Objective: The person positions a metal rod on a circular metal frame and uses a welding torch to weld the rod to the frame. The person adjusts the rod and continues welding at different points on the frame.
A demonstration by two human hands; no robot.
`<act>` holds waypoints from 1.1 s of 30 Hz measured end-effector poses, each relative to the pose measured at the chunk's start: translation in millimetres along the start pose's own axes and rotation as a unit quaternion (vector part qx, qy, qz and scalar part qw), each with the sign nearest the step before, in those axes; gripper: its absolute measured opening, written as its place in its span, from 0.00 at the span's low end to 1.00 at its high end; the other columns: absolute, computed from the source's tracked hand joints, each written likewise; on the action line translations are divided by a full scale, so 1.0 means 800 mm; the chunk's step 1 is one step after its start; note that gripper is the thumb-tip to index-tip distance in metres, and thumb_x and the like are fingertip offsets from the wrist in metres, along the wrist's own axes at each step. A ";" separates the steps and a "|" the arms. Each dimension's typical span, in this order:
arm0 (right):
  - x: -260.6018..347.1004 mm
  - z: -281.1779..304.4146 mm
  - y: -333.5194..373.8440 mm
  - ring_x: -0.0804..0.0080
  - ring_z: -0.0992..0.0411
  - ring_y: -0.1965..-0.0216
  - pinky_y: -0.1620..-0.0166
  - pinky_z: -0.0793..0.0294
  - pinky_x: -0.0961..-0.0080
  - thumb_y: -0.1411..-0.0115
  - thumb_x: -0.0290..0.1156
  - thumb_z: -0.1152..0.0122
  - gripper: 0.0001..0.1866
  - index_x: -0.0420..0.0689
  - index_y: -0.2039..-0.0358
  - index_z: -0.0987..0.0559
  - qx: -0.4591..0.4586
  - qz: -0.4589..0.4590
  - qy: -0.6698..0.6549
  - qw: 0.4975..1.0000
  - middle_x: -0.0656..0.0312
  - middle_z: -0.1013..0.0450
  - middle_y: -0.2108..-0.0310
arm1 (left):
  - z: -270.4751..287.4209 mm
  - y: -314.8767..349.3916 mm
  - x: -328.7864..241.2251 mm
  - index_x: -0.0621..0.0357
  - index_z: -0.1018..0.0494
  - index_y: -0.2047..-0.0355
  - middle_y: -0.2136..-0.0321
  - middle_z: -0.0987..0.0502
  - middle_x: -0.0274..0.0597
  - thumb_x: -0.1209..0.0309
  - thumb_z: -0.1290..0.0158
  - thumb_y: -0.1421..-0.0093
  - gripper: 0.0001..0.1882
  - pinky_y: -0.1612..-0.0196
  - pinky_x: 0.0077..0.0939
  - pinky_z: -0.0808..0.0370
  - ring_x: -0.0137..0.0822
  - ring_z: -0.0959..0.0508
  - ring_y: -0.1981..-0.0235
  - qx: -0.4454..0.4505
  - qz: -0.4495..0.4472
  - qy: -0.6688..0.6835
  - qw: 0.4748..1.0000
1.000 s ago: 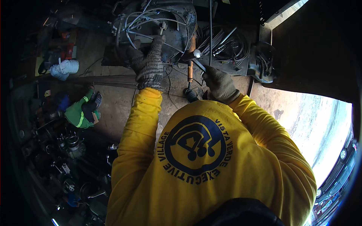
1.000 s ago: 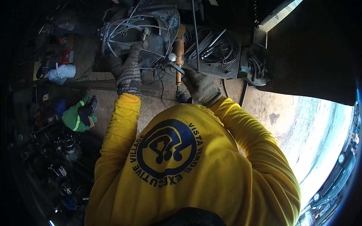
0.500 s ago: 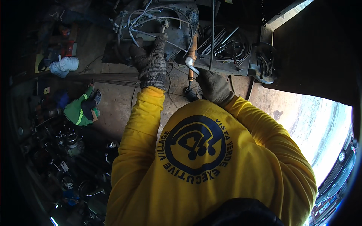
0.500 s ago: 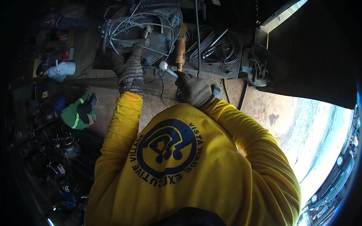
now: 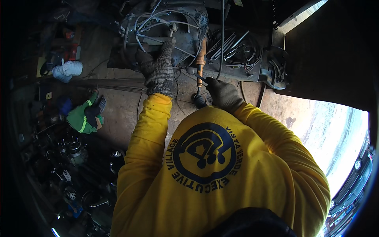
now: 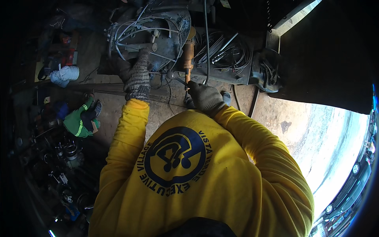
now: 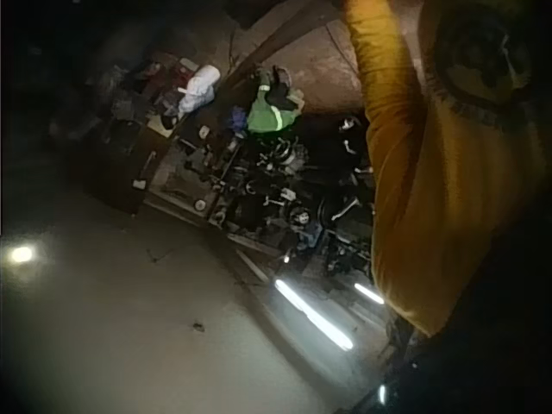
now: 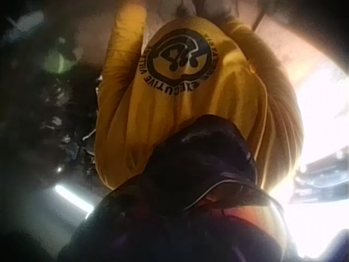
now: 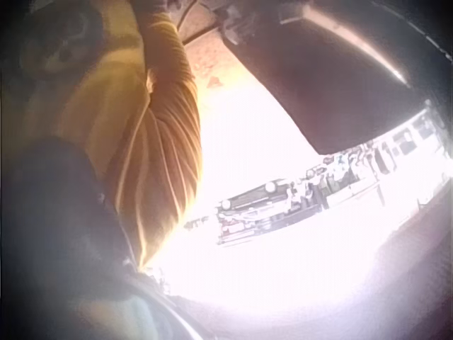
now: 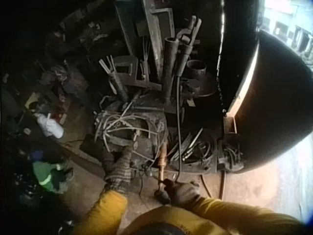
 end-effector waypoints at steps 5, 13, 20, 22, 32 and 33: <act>-0.010 0.014 0.029 0.46 0.18 0.61 0.60 0.21 0.54 0.33 0.37 0.39 0.19 0.45 0.45 0.24 0.014 -0.051 0.036 0.998 0.47 0.19 0.63 | 0.007 0.001 0.021 0.62 0.37 0.35 0.50 0.21 0.50 0.70 0.23 0.48 0.45 0.59 0.28 0.17 0.36 0.19 0.58 -0.037 0.006 0.021 0.999; -0.027 0.096 -0.027 0.44 0.19 0.62 0.60 0.20 0.56 0.30 0.37 0.40 0.17 0.42 0.46 0.24 -0.229 -0.118 -0.119 0.959 0.47 0.20 0.63 | 0.001 -0.011 0.030 0.64 0.41 0.32 0.48 0.23 0.53 0.71 0.21 0.52 0.53 0.46 0.33 0.20 0.40 0.21 0.49 -0.048 0.071 -0.044 0.995; -0.063 0.141 -0.155 0.46 0.20 0.56 0.51 0.22 0.60 0.28 0.42 0.46 0.18 0.41 0.48 0.20 -0.211 -0.093 -0.148 0.962 0.48 0.20 0.59 | -0.009 0.019 -0.033 0.66 0.50 0.28 0.43 0.29 0.59 0.66 0.24 0.46 0.56 0.44 0.39 0.19 0.48 0.21 0.46 -0.062 -0.121 -0.007 0.991; -0.077 0.139 -0.208 0.50 0.20 0.54 0.52 0.21 0.62 0.28 0.38 0.48 0.17 0.42 0.50 0.18 -0.152 -0.141 -0.223 0.953 0.49 0.20 0.57 | 0.000 0.022 -0.050 0.67 0.47 0.29 0.42 0.28 0.58 0.67 0.25 0.45 0.52 0.45 0.37 0.19 0.46 0.21 0.46 -0.051 -0.155 -0.034 0.986; -0.041 0.107 -0.353 0.49 0.18 0.58 0.53 0.20 0.55 0.38 0.38 0.36 0.14 0.45 0.56 0.14 0.031 -0.056 -0.039 0.997 0.48 0.17 0.63 | 0.066 0.036 -0.041 0.73 0.42 0.32 0.43 0.27 0.53 0.71 0.24 0.48 0.50 0.41 0.34 0.21 0.40 0.23 0.44 0.054 -0.167 0.010 0.984; -0.030 0.106 -0.350 0.48 0.18 0.57 0.53 0.20 0.54 0.36 0.40 0.38 0.14 0.44 0.58 0.13 0.067 -0.168 -0.173 0.968 0.48 0.17 0.63 | 0.068 0.035 -0.043 0.73 0.44 0.31 0.41 0.28 0.54 0.73 0.24 0.48 0.51 0.40 0.35 0.21 0.41 0.23 0.43 0.064 -0.167 0.026 0.984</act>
Point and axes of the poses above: each hand's wrist, its own y-axis away from the middle knuckle, its own z-axis out of the back of the hand, x = y × z, the point moved 5 cm from there along -y, towards the middle knuckle
